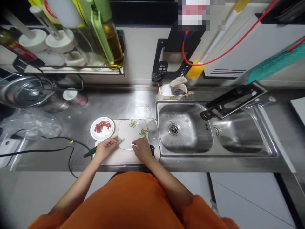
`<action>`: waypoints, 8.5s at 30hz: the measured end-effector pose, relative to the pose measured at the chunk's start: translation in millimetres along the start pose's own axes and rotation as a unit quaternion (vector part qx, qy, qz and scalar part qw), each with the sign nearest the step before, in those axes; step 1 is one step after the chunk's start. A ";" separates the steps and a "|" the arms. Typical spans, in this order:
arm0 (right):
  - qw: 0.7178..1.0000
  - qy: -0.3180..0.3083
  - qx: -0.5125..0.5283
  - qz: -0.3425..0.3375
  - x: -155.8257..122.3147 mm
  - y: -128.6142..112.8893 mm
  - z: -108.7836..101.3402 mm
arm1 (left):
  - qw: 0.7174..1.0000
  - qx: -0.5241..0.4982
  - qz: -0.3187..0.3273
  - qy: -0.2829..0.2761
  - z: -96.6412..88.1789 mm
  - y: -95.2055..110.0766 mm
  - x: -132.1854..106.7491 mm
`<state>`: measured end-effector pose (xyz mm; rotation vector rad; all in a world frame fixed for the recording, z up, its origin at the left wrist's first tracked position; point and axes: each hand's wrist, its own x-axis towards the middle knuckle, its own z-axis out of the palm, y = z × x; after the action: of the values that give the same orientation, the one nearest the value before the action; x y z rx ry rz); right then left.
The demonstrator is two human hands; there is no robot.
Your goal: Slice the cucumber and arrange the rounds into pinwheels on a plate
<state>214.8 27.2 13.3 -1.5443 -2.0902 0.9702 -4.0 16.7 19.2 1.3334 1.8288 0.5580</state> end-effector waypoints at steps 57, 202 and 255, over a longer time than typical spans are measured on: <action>0.987 -0.081 -0.135 -0.022 -12.4 7.8 3.5 | 0.970 0.178 0.112 -0.121 58.1 30.6 14.6; 0.961 -0.211 -0.179 0.011 48.4 5.8 -14.2 | 0.994 0.013 -0.044 -0.094 65.4 22.7 -4.3; 0.955 -0.179 -0.233 -0.044 26.6 16.5 -13.0 | 0.983 0.151 0.071 -0.079 65.0 20.1 -10.1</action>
<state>225.7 58.8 7.9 -1.5499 -2.7781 0.8101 61.1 8.1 -1.2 1.6692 1.7441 0.2423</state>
